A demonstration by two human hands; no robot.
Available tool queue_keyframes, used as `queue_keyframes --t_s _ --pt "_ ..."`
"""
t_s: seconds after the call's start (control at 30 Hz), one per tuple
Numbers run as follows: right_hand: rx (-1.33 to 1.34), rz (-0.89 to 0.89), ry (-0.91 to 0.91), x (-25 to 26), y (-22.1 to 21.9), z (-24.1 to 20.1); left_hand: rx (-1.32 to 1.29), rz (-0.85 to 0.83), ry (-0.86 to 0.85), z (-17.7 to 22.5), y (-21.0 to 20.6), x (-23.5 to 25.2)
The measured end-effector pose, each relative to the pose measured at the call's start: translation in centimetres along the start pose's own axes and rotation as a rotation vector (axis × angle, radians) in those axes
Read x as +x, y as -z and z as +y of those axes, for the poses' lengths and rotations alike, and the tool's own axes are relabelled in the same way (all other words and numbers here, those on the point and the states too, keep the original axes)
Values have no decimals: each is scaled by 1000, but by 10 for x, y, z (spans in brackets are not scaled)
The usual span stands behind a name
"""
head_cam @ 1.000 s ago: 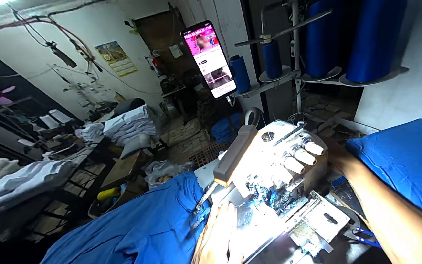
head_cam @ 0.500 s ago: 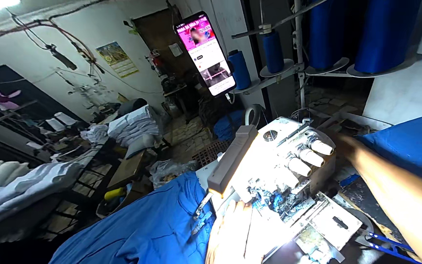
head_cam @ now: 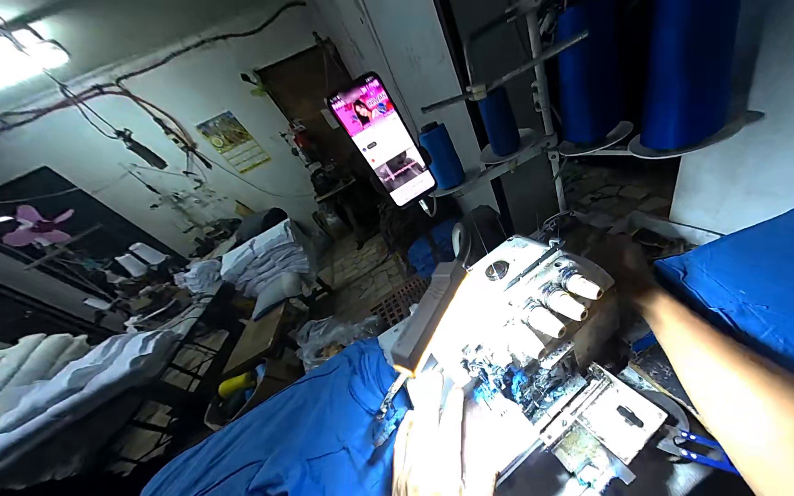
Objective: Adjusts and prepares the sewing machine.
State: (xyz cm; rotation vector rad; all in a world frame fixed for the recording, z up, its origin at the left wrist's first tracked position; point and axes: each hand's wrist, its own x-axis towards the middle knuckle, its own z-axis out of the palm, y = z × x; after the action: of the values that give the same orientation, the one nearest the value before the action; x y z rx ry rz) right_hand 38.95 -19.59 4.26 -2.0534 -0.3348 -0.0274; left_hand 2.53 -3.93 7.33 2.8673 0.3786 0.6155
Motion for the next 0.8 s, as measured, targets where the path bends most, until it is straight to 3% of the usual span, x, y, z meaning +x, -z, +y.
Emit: queue_keyframes --t_s 0.13,0.23,0.33,0.43,0.53,0.7,0.8 --pt "215 376 -101 -21 40 -40 -51 79 -62 -4 -17 2" --pt "425 459 16 -76 62 -70 -5 36 -75 -2 -19 6" --pt "369 279 244 -169 63 -54 39 3 -76 3 -18 12" --pt "243 -61 182 -215 40 -27 14 60 -78 0 -25 13" --pt "240 -414 154 -207 15 -17 -27 99 -77 -2 -29 13" --pt "57 -558 169 -178 -6 -23 -65 81 -53 4 -23 12" --pt "89 -577 179 -175 -15 -26 -49 62 -22 6 -22 13"
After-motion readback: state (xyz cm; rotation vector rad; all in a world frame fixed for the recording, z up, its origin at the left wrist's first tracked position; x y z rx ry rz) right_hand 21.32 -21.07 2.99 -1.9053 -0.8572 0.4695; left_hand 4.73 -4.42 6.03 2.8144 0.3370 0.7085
